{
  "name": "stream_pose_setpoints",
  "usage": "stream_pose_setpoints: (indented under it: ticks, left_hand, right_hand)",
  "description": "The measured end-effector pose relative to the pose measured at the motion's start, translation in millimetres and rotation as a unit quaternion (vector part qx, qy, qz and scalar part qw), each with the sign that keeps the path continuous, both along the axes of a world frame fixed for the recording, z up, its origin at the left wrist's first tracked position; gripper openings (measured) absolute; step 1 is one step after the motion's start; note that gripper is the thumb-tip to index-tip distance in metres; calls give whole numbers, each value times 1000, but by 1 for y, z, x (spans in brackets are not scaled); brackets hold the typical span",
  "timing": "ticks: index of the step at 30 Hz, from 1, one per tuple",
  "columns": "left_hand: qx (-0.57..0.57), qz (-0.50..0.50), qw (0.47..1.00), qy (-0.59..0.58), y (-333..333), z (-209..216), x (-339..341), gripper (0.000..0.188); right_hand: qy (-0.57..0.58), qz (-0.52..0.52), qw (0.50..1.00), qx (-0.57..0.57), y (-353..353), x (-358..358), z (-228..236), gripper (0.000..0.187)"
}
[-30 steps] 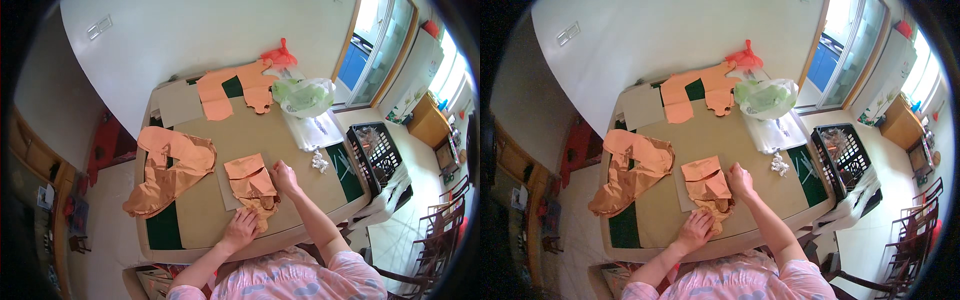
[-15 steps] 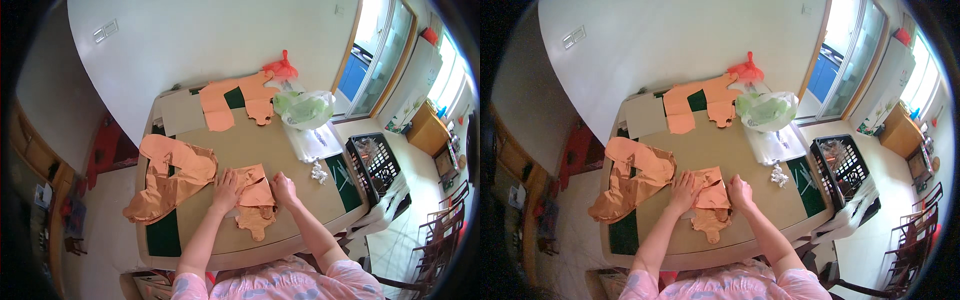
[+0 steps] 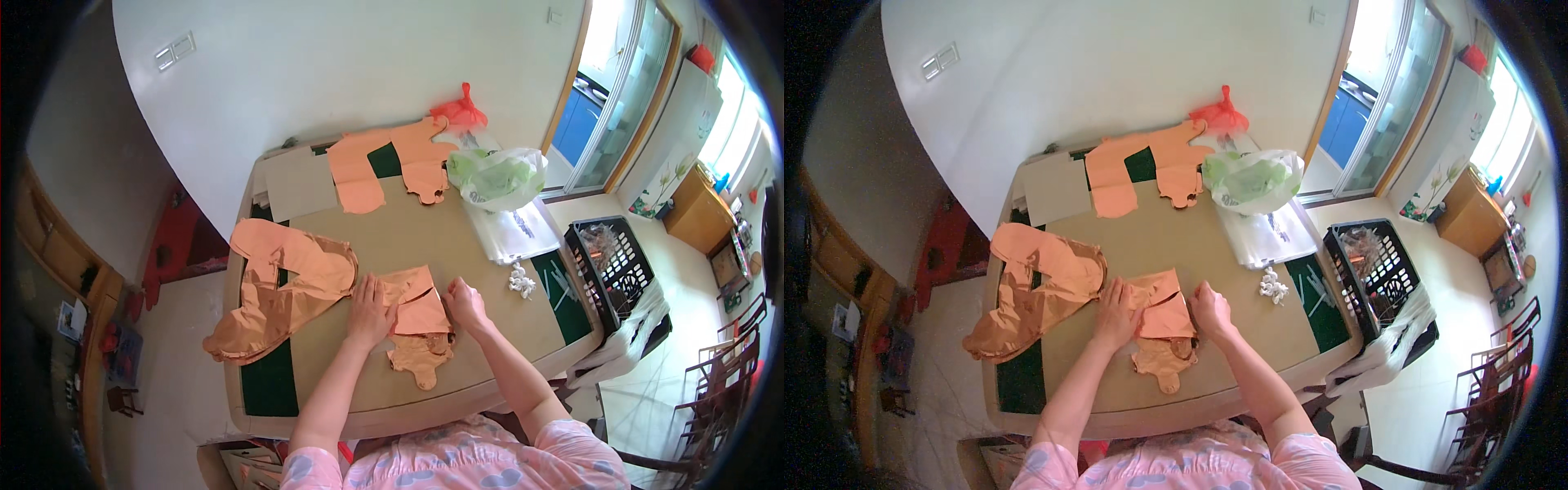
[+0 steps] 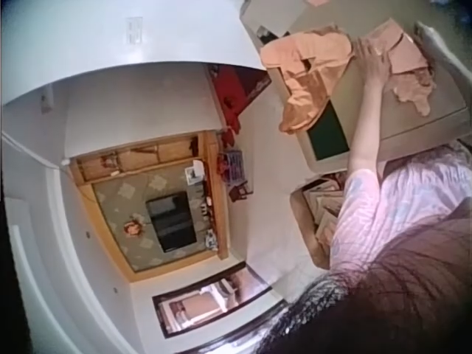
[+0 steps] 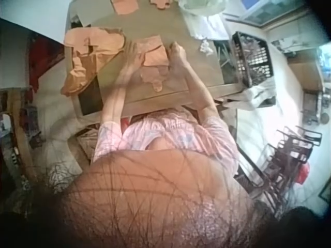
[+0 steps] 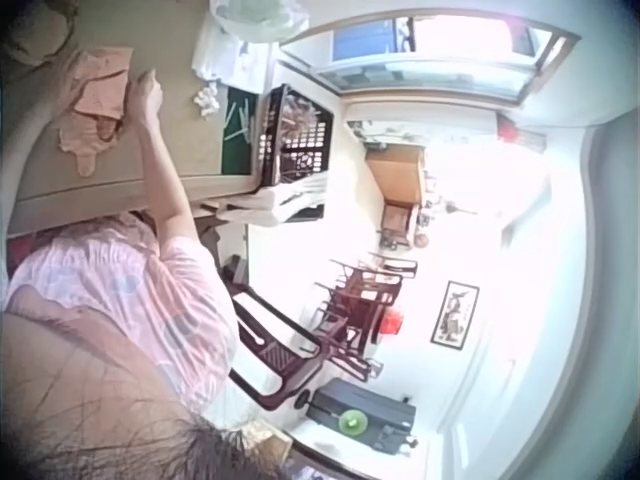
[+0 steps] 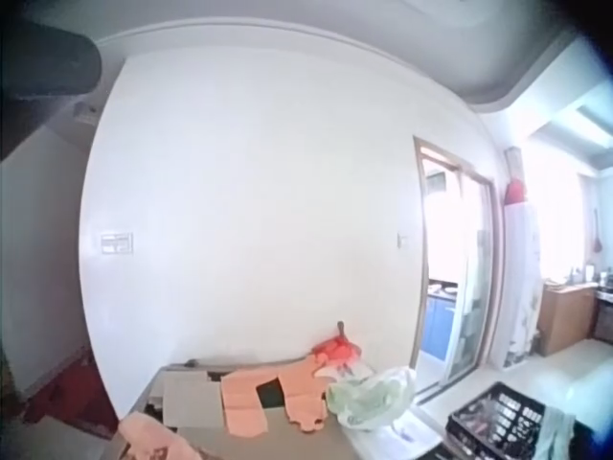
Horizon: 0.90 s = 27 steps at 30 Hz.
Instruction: Folding a foil balloon and placing it into a plastic sleeve with a cardboard insert.
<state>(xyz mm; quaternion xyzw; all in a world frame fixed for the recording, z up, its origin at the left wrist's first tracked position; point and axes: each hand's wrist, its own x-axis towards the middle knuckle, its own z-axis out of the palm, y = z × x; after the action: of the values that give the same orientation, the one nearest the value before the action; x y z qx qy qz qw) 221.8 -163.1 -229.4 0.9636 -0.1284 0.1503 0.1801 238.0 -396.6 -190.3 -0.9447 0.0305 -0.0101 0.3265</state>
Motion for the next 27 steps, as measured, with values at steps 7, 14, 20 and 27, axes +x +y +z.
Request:
stream_pose_setpoints:
  ticks: [7,14,20,27]
  left_hand:
    - [25,-4,1000,-1,-7,-6,-10,65]
    - [24,1,1000,-7,-9,-1,-10,64]
    - [-62,14,998,19,-7,10,-6,61]
    - [10,2,996,84,-36,9,10,63]
  right_hand:
    - [48,-15,998,-24,-2,-2,7,24]
    - [-203,116,971,-55,17,19,-8,29]
    - [-200,237,944,-110,31,24,-22,39]
    - [-206,244,941,-116,36,25,-20,39]
